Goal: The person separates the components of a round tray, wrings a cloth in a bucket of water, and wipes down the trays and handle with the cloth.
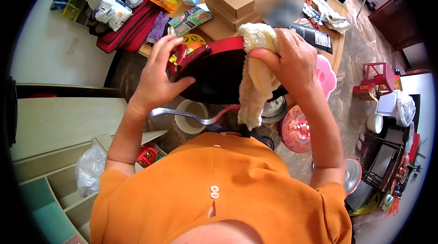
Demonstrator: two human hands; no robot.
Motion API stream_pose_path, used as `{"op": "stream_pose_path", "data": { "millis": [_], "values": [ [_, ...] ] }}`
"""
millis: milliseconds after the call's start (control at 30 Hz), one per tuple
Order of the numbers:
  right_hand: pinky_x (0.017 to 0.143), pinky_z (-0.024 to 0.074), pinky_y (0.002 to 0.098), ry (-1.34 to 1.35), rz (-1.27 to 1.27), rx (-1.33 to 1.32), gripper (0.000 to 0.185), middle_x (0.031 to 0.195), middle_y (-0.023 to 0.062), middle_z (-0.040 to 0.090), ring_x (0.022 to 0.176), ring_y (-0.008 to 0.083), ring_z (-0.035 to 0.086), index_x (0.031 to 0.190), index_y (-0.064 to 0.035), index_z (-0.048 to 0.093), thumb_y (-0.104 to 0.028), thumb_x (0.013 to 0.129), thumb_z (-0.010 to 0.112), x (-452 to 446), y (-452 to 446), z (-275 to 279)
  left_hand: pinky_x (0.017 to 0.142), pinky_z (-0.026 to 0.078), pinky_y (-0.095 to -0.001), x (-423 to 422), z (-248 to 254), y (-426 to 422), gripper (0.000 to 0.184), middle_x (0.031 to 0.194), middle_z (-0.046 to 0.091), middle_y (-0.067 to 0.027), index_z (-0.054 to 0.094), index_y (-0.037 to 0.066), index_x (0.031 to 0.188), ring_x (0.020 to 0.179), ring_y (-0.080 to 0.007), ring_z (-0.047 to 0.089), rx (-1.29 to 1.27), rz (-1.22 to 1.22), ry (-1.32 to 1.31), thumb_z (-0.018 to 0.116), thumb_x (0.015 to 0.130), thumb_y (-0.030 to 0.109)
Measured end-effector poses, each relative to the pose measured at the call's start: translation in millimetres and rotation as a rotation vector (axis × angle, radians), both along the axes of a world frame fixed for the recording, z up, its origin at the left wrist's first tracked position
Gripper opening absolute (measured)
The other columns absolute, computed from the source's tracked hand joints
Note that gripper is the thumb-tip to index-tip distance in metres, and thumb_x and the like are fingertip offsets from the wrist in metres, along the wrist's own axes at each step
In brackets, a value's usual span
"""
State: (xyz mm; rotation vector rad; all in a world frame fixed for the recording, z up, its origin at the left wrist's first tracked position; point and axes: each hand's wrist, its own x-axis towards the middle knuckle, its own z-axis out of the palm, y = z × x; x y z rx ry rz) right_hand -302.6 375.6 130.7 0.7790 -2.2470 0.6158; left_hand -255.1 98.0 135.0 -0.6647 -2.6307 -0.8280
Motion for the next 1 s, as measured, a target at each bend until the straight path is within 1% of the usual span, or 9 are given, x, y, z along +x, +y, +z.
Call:
{"op": "stream_pose_path", "data": {
  "millis": [67,333,400,600,667,733,867,967,1000],
  "values": [
    [0.055,0.0462,0.0341,-0.026,0.030,-0.030,0.045,0.070,0.0103,0.057,0.064,0.0281,0.058,0.084,-0.0014,0.056,-0.042,0.068,0.069,4,1,0,0.095,0.035,-0.0414,5,-3,-2,0.071,0.114,0.051,-0.0154,0.044,0.006,0.120,0.111,-0.0352,0.045,-0.034,0.071,0.023,0.078,0.058,0.018],
    [0.059,0.0457,0.0366,-0.118,0.129,-0.149,0.045,0.075,0.0124,0.056,0.068,0.0303,0.056,0.089,-0.0008,0.057,-0.038,0.068,0.070,9,6,-11,0.083,0.036,-0.0419,-1,2,-1,0.065,0.094,0.050,-0.0088,0.042,0.009,0.123,0.088,-0.0278,0.048,-0.156,-0.042,0.128,0.072,0.065,0.015],
    [0.059,0.0458,0.0365,-0.070,0.197,-0.078,0.044,0.076,0.0120,0.056,0.068,0.0299,0.056,0.090,-0.0010,0.058,-0.036,0.068,0.070,8,6,-7,0.083,0.035,-0.0427,-4,-2,-3,0.064,0.089,0.047,-0.0066,0.041,0.010,0.123,0.085,-0.0259,0.047,-0.178,-0.051,0.134,0.070,0.066,0.013],
    [0.061,0.0464,0.0347,-0.054,0.221,0.218,0.045,0.079,0.0085,0.056,0.071,0.0260,0.057,0.094,-0.0027,0.055,-0.031,0.065,0.072,25,-23,13,0.085,0.035,-0.0460,-9,2,9,0.056,0.087,0.047,-0.0051,0.047,0.012,0.118,0.085,-0.0247,0.048,-0.296,-0.050,0.303,0.067,0.066,0.009],
    [0.062,0.0462,0.0344,-0.121,0.179,0.243,0.045,0.079,0.0082,0.056,0.072,0.0251,0.057,0.093,-0.0031,0.053,-0.030,0.063,0.073,28,-30,4,0.088,0.034,-0.0479,-14,4,8,0.058,0.092,0.048,-0.0064,0.047,0.011,0.120,0.089,-0.0263,0.048,-0.336,-0.076,0.298,0.067,0.065,0.007],
    [0.062,0.0462,0.0342,-0.042,0.154,0.195,0.043,0.078,0.0087,0.056,0.072,0.0253,0.057,0.090,-0.0032,0.052,-0.029,0.063,0.074,26,-29,-11,0.092,0.034,-0.0494,-14,8,7,0.057,0.102,0.050,-0.0086,0.048,0.010,0.119,0.098,-0.0277,0.048,-0.367,-0.082,0.232,0.068,0.066,0.006],
    [0.062,0.0467,0.0345,0.040,0.048,0.122,0.042,0.077,0.0101,0.056,0.071,0.0273,0.057,0.086,-0.0024,0.051,-0.027,0.062,0.075,21,-27,-22,0.094,0.034,-0.0476,-10,22,23,0.054,0.107,0.051,-0.0111,0.050,0.010,0.116,0.105,-0.0307,0.047,-0.365,0.059,0.366,0.069,0.066,0.008],
    [0.062,0.0472,0.0373,-0.061,-0.060,0.029,0.041,0.079,0.0129,0.057,0.072,0.0302,0.057,0.086,-0.0005,0.052,-0.027,0.065,0.074,18,-18,-41,0.091,0.037,-0.0457,15,21,27,0.046,0.107,0.053,-0.0113,0.054,0.007,0.109,0.102,-0.0306,0.049,-0.113,-0.002,0.468,0.069,0.066,0.009],
    [0.063,0.0473,0.0378,-0.083,-0.087,-0.008,0.041,0.079,0.0136,0.057,0.073,0.0308,0.057,0.087,-0.0001,0.052,-0.027,0.065,0.074,17,-15,-46,0.088,0.040,-0.0427,25,6,24,0.037,0.107,0.053,-0.0125,0.056,0.005,0.102,0.098,-0.0292,0.051,-0.008,-0.121,0.456,0.069,0.068,0.011]
  ]
}}
